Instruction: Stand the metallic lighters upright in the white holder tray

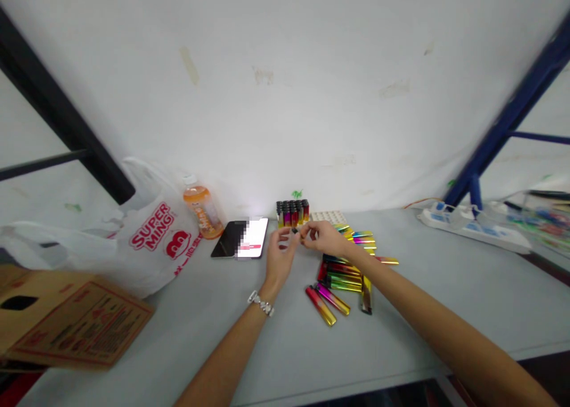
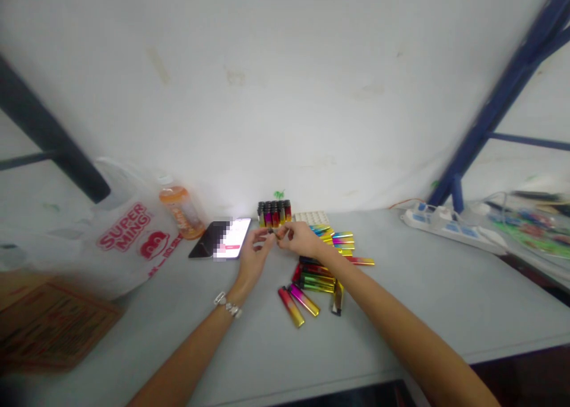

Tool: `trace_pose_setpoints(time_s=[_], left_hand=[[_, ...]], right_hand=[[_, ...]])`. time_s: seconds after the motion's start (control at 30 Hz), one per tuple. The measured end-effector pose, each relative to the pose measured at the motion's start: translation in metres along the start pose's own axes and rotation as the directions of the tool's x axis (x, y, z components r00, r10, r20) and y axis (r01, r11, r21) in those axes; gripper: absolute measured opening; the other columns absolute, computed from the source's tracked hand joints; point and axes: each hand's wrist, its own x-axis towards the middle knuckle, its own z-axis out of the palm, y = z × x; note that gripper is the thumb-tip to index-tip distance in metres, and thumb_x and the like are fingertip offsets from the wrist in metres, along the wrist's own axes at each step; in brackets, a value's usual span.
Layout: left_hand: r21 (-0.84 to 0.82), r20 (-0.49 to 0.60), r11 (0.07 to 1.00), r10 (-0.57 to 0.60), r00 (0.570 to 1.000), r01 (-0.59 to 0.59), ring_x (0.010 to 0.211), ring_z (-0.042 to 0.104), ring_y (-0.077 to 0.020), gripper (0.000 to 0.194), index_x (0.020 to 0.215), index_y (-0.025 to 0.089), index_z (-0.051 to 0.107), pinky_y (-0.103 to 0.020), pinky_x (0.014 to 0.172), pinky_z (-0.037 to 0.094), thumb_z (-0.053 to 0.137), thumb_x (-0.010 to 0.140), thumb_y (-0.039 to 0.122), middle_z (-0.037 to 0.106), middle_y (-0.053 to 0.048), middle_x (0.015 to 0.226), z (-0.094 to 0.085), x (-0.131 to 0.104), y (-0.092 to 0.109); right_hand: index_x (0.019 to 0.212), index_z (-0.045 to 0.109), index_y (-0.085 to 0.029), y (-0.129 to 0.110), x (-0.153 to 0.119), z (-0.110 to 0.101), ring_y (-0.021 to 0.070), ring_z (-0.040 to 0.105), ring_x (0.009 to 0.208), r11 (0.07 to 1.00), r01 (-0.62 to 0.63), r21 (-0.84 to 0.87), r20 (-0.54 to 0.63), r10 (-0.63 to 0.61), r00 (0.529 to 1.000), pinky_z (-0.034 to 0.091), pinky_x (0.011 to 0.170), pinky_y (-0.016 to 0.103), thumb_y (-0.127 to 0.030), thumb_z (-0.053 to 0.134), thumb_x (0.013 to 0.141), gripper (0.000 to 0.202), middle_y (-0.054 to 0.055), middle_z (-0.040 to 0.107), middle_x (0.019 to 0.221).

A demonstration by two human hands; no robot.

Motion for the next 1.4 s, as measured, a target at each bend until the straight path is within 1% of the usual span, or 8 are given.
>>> trace_pose_setpoints(time_s=[0.13, 0.27, 0.43, 0.57, 0.73, 0.9, 1.07, 1.4], left_hand=[[-0.072, 0.094, 0.997, 0.046, 0.994, -0.04, 0.095, 0.062, -0.0194, 0.038, 0.105, 0.019, 0.068, -0.026, 0.071, 0.05, 0.07, 0.079, 0.046, 0.064, -0.009, 0.108, 0.002, -0.004, 0.003], [-0.105, 0.143, 0.993, 0.072, 0.987, -0.057, 0.096, 0.063, -0.0199, 0.033, 0.1, 0.018, 0.07, -0.025, 0.071, 0.051, 0.067, 0.082, 0.045, 0.065, -0.009, 0.105, 0.002, -0.006, 0.006], [-0.153, 0.215, 0.987, 0.074, 0.974, -0.041, 0.078, 0.061, -0.0139, 0.029, 0.099, 0.018, 0.061, -0.023, 0.066, 0.049, 0.062, 0.086, 0.044, 0.065, -0.003, 0.086, 0.003, -0.008, 0.01], [-0.16, 0.288, 0.987, 0.019, 0.958, 0.029, 0.049, 0.045, -0.0069, 0.032, 0.093, 0.02, 0.051, -0.019, 0.049, 0.038, 0.062, 0.085, 0.049, 0.051, 0.006, 0.063, 0.005, -0.015, 0.01], [-0.124, 0.398, 0.99, -0.006, 0.917, 0.061, 0.047, 0.038, -0.0068, 0.031, 0.093, 0.021, 0.049, -0.018, 0.045, 0.028, 0.057, 0.088, 0.05, 0.047, 0.008, 0.057, 0.008, -0.02, 0.012], [-0.086, 0.373, 0.995, 0.072, 0.925, -0.043, 0.055, 0.037, -0.0076, 0.039, 0.071, 0.016, 0.05, -0.02, 0.051, 0.029, 0.059, 0.086, 0.052, 0.043, 0.005, 0.06, 0.006, -0.021, 0.019], [0.012, 0.321, 0.999, 0.029, 0.947, -0.035, 0.049, 0.033, -0.0075, 0.049, 0.054, 0.017, 0.045, -0.024, 0.048, 0.024, 0.055, 0.085, 0.053, 0.038, 0.005, 0.05, 0.008, -0.022, 0.02], [0.106, 0.243, 0.993, 0.018, 0.97, -0.045, 0.047, 0.029, -0.0074, 0.04, 0.053, 0.018, 0.043, -0.024, 0.047, 0.019, 0.05, 0.083, 0.043, 0.035, 0.006, 0.048, 0.011, -0.018, 0.014]], right_hand=[[0.093, 0.069, -0.017, -0.002, -0.012, 0.02, 0.0121, 0.055, 0.064, 0.978, 0.011, 0.206, -0.15, 0.02, 0.988, 0.043, 0.062, 0.024, -0.022, 0.065, 0.075, 0.019, 0.0, 0.069, 0.079], [0.093, 0.07, -0.018, -0.005, -0.023, 0.03, 0.0126, 0.055, 0.063, 0.978, 0.009, 0.209, -0.217, 0.038, 0.975, 0.043, 0.063, 0.026, -0.027, 0.066, 0.079, 0.017, 0.0, 0.07, 0.078], [0.086, 0.067, -0.018, -0.007, -0.036, 0.022, 0.0137, 0.055, 0.066, 0.982, 0.0, 0.191, -0.312, 0.061, 0.948, 0.042, 0.064, 0.027, -0.036, 0.062, 0.085, 0.018, 0.001, 0.067, 0.077], [0.079, 0.064, -0.018, -0.005, -0.042, 0.015, 0.0148, 0.054, 0.065, 0.983, -0.013, 0.183, -0.369, 0.081, 0.926, 0.041, 0.064, 0.028, -0.035, 0.058, 0.088, 0.02, 0.0, 0.063, 0.07], [0.074, 0.064, -0.018, -0.009, -0.043, 0.014, 0.0147, 0.053, 0.062, 0.992, 0.007, 0.129, -0.366, 0.041, 0.93, 0.041, 0.062, 0.027, -0.03, 0.055, 0.088, 0.021, 0.0, 0.061, 0.066], [0.07, 0.063, -0.017, -0.012, -0.043, 0.015, 0.0145, 0.055, 0.061, 0.995, 0.021, 0.099, -0.336, 0.013, 0.942, 0.042, 0.062, 0.027, -0.027, 0.054, 0.087, 0.021, 0.001, 0.062, 0.064], [0.069, 0.064, -0.017, -0.012, -0.044, 0.016, 0.0144, 0.056, 0.06, 0.996, 0.011, 0.09, -0.321, 0.018, 0.947, 0.043, 0.063, 0.027, -0.027, 0.053, 0.087, 0.023, 0.002, 0.064, 0.063], [0.067, 0.063, -0.017, -0.014, -0.044, 0.017, 0.013, 0.055, 0.059, 0.996, 0.006, 0.085, -0.307, 0.02, 0.952, 0.042, 0.061, 0.025, -0.028, 0.053, 0.089, 0.027, 0.0, 0.062, 0.061]])
